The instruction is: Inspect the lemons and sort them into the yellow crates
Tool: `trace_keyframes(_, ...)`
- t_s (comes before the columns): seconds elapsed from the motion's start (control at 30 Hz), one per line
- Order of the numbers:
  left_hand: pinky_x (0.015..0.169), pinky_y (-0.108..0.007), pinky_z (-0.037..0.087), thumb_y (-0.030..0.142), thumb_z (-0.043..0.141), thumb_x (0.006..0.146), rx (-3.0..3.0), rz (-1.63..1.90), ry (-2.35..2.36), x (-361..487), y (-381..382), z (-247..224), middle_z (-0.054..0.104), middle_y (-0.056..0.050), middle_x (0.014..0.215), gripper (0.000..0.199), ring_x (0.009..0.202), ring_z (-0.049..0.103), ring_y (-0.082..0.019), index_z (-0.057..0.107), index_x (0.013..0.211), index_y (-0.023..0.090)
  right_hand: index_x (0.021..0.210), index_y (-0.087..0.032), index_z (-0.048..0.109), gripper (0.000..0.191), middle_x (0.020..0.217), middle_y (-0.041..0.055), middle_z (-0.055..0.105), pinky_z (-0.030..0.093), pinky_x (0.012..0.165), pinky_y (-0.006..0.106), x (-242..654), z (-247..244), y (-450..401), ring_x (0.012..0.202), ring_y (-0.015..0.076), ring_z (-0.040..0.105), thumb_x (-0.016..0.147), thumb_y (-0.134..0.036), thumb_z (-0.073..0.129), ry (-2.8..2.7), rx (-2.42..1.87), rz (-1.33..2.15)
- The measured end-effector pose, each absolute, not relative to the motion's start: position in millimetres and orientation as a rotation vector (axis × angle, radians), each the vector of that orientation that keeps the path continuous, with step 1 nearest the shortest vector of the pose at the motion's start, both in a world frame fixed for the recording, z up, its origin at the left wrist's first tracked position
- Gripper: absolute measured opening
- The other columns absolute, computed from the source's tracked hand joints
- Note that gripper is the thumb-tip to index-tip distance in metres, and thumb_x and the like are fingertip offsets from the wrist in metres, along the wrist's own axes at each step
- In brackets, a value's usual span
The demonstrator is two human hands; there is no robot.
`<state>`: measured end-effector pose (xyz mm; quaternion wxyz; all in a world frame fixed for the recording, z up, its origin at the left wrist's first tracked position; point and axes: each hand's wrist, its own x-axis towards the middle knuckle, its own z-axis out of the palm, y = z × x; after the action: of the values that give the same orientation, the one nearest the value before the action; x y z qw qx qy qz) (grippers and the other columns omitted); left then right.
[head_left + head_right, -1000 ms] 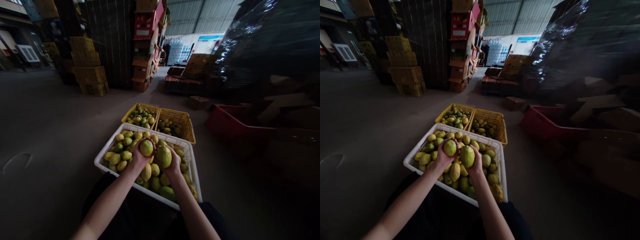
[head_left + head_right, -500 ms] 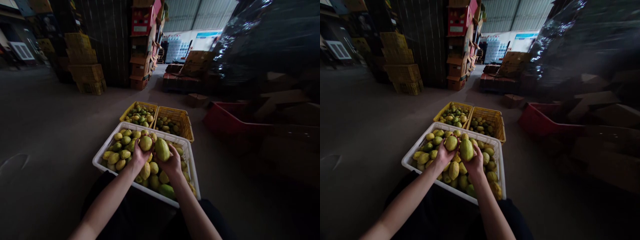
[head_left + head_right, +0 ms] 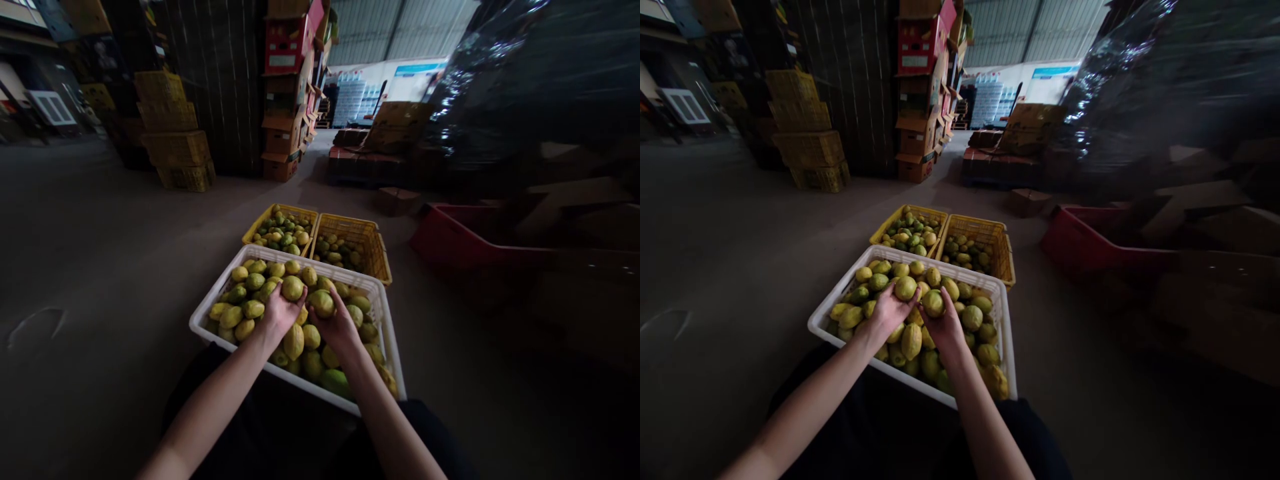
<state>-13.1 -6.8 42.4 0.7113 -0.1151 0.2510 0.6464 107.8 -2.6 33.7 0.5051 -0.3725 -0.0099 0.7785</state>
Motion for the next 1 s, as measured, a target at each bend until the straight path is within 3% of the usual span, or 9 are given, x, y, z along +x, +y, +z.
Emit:
trace_keyframes(0.17,0.059,-0.024,0.057,0.02,0.042,0.094,-0.231,1.384,0.43,-16.1,-11.0,44.4,0.069,-0.011,0.106,0.033,0.08,0.069,-0.018,0.058,0.122,0.017,0.09,-0.019,0.064,0.012,0.066,-0.0002,0.071,0.057,0.048,0.025,109.3,35.6,-5.1,0.055,0.0157,0.067,0.093,-0.028,0.057,-0.086,-0.924,1.939)
trace_keyframes(0.3,0.047,-0.017,0.05,0.02,0.041,0.091,-0.179,1.311,0.383,-18.9,-20.1,46.7,0.07,-0.01,0.099,0.038,0.062,0.064,-0.012,0.06,0.124,0.018,0.089,-0.019,0.065,0.02,0.063,0.0001,0.069,0.053,0.045,0.025,112.2,38.7,-6.4,0.054,0.0169,0.066,0.093,-0.037,0.056,-0.08,-0.916,1.962)
trace_keyframes(0.43,0.045,-0.019,0.049,0.023,0.044,0.088,-0.132,1.301,0.424,-22.1,-24.3,47.8,0.07,-0.007,0.086,0.038,0.055,0.061,-0.012,0.061,0.121,0.017,0.085,-0.02,0.064,0.024,0.064,0.0007,0.071,0.056,0.051,0.028,113.5,46.7,-9.0,0.054,0.0168,0.066,0.092,-0.04,0.053,-0.048,-0.877,1.931)
trace_keyframes(0.73,0.043,-0.023,0.045,0.033,0.044,0.09,0.087,1.203,0.55,-28.6,-22.3,45.2,0.066,-0.006,0.069,0.026,0.049,0.06,-0.016,0.065,0.09,0.017,0.083,-0.017,0.067,0.022,0.067,0.0068,0.072,0.061,0.059,0.038,115.6,50.2,-13.3,0.056,0.0219,0.067,0.084,-0.036,0.055,-0.288,-0.687,2.006)
trace_keyframes(1.0,0.042,-0.02,0.043,0.042,0.038,0.096,-0.151,1.274,0.555,-33.9,-31.2,42.1,0.065,-0.005,0.078,0.036,0.055,0.058,-0.013,0.061,0.112,0.02,0.08,-0.017,0.067,0.02,0.065,0.007,0.07,0.061,0.063,0.037,115.1,46.1,-15.3,0.074,0.0261,0.072,0.077,-0.035,0.06,-0.335,-0.635,2.006)
